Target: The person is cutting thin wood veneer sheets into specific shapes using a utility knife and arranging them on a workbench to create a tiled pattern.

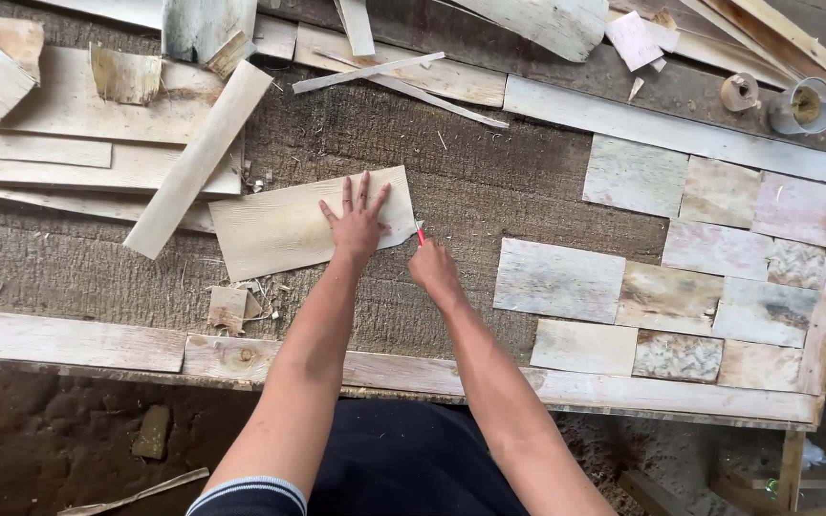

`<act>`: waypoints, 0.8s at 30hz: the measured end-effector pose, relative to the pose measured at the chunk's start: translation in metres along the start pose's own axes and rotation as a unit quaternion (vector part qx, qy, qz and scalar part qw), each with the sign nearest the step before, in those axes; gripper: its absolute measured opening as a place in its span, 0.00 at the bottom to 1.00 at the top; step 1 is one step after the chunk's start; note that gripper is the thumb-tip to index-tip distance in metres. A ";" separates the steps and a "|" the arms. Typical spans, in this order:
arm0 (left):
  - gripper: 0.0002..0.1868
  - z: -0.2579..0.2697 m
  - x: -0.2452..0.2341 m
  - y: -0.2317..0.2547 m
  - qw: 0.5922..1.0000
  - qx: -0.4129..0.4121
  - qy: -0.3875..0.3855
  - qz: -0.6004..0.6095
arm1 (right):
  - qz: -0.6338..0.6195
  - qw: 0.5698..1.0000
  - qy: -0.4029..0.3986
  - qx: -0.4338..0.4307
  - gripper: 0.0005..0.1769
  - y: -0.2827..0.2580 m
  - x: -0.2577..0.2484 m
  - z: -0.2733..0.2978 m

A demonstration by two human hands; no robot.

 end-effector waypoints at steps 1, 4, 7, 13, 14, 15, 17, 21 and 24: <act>0.43 0.000 0.001 0.000 1.000 0.000 0.001 -0.001 | -0.001 1.000 0.001 -0.001 0.26 -0.003 -0.004 0.006; 0.43 -0.001 0.004 -0.001 1.000 0.002 -0.003 0.005 | -0.004 1.000 -0.007 0.003 0.26 -0.008 -0.007 0.017; 0.43 -0.003 0.005 -0.001 1.000 0.007 -0.006 0.009 | -0.028 1.000 -0.001 0.009 0.26 -0.006 -0.004 0.014; 0.43 0.000 0.001 -0.003 1.000 0.006 -0.014 0.019 | -0.023 1.000 0.009 -0.008 0.24 -0.002 0.001 0.012; 0.43 0.000 0.002 -0.003 1.000 0.006 -0.015 0.021 | -0.034 0.999 0.013 -0.010 0.24 0.001 0.001 0.011; 0.43 0.000 0.002 -0.002 1.000 0.007 -0.015 0.023 | -0.045 0.999 0.017 -0.013 0.24 0.003 0.002 0.010; 0.43 -0.006 -0.004 0.002 1.000 0.016 -0.017 0.011 | -0.050 0.999 0.016 -0.011 0.24 -0.014 -0.019 0.032; 0.42 -0.001 -0.003 0.000 1.000 0.020 -0.005 -0.007 | -0.087 0.996 0.018 -0.002 0.25 0.003 -0.005 0.010; 0.43 0.005 -0.001 -0.001 0.999 0.027 -0.020 -0.007 | -0.074 0.997 -0.004 0.012 0.25 -0.002 0.013 0.022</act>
Point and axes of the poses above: each hand's wrist, its own z-axis away from the middle knuckle, its own x-axis out of the palm, y = z × x, the point moved 9 cm from there along -z, towards the middle knuckle, and after that the axes turned 4 degrees about -z, right-handed, at the moved point
